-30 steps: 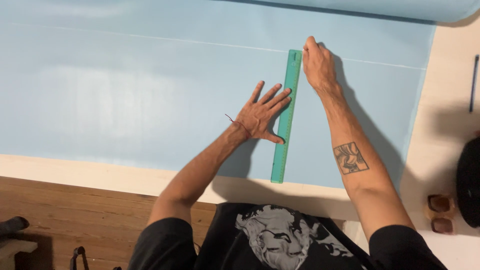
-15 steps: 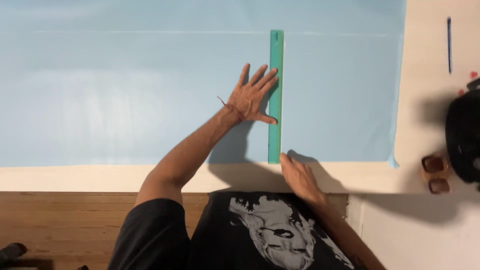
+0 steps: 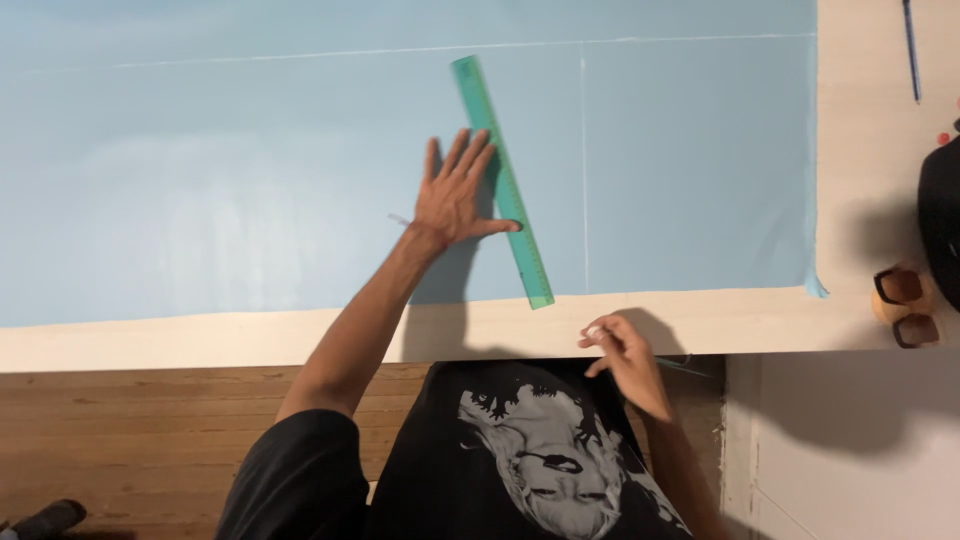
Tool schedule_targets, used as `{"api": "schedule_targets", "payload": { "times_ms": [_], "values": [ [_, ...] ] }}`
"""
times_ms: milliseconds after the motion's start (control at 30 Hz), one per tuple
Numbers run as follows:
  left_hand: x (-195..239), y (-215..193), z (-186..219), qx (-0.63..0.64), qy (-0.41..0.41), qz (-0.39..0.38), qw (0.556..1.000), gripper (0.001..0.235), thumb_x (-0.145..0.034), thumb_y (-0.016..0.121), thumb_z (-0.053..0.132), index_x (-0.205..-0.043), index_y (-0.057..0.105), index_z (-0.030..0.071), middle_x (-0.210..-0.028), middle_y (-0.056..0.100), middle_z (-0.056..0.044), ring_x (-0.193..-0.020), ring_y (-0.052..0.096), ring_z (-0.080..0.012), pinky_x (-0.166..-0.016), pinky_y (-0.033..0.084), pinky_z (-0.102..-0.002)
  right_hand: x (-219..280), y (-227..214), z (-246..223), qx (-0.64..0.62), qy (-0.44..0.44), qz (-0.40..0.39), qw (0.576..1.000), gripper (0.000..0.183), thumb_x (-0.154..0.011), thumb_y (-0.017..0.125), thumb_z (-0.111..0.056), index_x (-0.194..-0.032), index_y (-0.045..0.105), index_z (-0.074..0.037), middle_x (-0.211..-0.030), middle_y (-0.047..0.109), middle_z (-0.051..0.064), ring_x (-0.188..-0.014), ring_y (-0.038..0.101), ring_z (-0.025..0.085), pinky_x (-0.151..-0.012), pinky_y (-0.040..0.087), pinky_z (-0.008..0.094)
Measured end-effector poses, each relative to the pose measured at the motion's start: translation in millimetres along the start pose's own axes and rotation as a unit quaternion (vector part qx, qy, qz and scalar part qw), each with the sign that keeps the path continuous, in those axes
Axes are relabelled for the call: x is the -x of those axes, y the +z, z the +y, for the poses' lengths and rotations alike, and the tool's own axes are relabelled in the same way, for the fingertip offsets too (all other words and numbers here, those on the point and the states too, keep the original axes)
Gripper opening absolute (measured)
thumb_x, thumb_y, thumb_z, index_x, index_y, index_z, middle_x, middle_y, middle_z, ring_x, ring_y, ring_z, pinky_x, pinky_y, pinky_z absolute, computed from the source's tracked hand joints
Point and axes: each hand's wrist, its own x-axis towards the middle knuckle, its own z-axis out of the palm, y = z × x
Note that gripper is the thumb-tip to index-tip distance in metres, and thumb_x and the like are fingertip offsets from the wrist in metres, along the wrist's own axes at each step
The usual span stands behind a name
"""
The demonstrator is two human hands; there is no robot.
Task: Marking lines on a blue leather sheet using a ruler and chalk
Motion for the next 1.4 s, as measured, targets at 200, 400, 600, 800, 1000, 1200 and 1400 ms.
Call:
{"api": "schedule_targets", "payload": {
  "times_ms": [200,400,600,800,1000,1200,1400],
  "values": [
    [92.4,-44.2,-12.8,-0.009,-0.102,0.011,0.995,0.103,-0.089,0.063,0.106,-0.154,0.065,0.026,-0.171,0.054,-0.004,-0.173,0.037,-0.0365,-0.139,0.022,-0.081,-3.8,19.5,-27.1,0.039,0.015,-0.190,0.981,0.030,-0.122,0.056,-0.020,-0.141,0.063,0.001,-0.165,0.063,0.033,-0.132,0.081,0.050,-0.115,0.063,0.062],
    [106.9,-30.2,-67.9,0.030,-0.281,0.089,0.955,0.078,-0.107,0.063,0.090,-0.157,0.060,0.030,-0.177,0.044,-0.006,-0.171,0.040,-0.0341,-0.137,0.033,-0.070,-18.6,1.3,-24.7,-0.022,-0.002,-0.165,0.986,0.055,-0.119,0.060,-0.013,-0.167,0.052,0.012,-0.149,0.063,0.030,-0.147,0.068,0.049,-0.121,0.057,0.066],
    [76.8,2.1,-141.3,-0.013,-0.302,0.081,0.950,0.057,-0.119,0.069,0.046,-0.172,0.051,0.034,-0.168,0.057,0.006,-0.157,0.052,-0.0202,-0.120,0.048,-0.054,-29.6,1.6,-33.9,-0.118,0.019,-0.220,0.968,0.032,-0.119,0.060,-0.012,-0.141,0.061,0.011,-0.187,0.031,0.037,-0.170,0.031,0.056,-0.129,0.047,0.071],
    [75.9,39.9,-185.0,0.041,-0.230,0.183,0.955,0.055,-0.108,0.083,0.023,-0.159,0.062,0.025,-0.137,0.068,0.002,-0.129,0.070,-0.0196,-0.113,0.053,-0.042,-39.1,-0.1,-44.0,-0.270,0.140,-0.171,0.937,0.015,-0.119,0.060,-0.012,-0.131,0.066,-0.004,-0.172,0.067,0.017,-0.165,0.056,0.038,-0.129,0.052,0.061],
    [150.5,17.6,-156.0,0.175,-0.343,0.194,0.902,0.054,-0.105,0.094,0.035,-0.152,0.076,0.017,-0.138,0.072,-0.008,-0.127,0.076,-0.0273,-0.113,0.062,-0.039,-45.1,-17.2,-0.2,-0.309,0.174,-0.144,0.924,0.019,-0.120,0.060,-0.020,-0.135,0.070,-0.014,-0.157,0.079,0.012,-0.151,0.070,0.031,-0.118,0.056,0.051],
    [179.1,1.0,-121.0,0.362,-0.402,0.299,0.786,0.064,-0.098,0.098,0.009,-0.158,0.076,0.015,-0.148,0.070,-0.015,-0.122,0.082,-0.0311,-0.099,0.070,-0.036,-50.0,7.0,-57.2,-0.311,0.021,-0.075,0.947,0.025,-0.123,0.056,-0.017,-0.138,0.076,-0.016,-0.153,0.081,0.007,-0.145,0.073,0.024,-0.117,0.058,0.047],
    [124.3,-33.0,-109.0,0.359,-0.365,0.221,0.830,0.077,-0.090,0.107,0.029,-0.159,0.073,0.028,-0.145,0.078,-0.006,-0.127,0.077,-0.0228,-0.098,0.063,-0.035,-157.8,-16.6,-76.5,-0.251,-0.113,0.061,0.959,0.011,-0.127,0.062,-0.016,-0.118,0.069,-0.018,-0.138,0.082,0.001,-0.123,0.078,0.010,-0.095,0.063,0.028]
  ]
}}
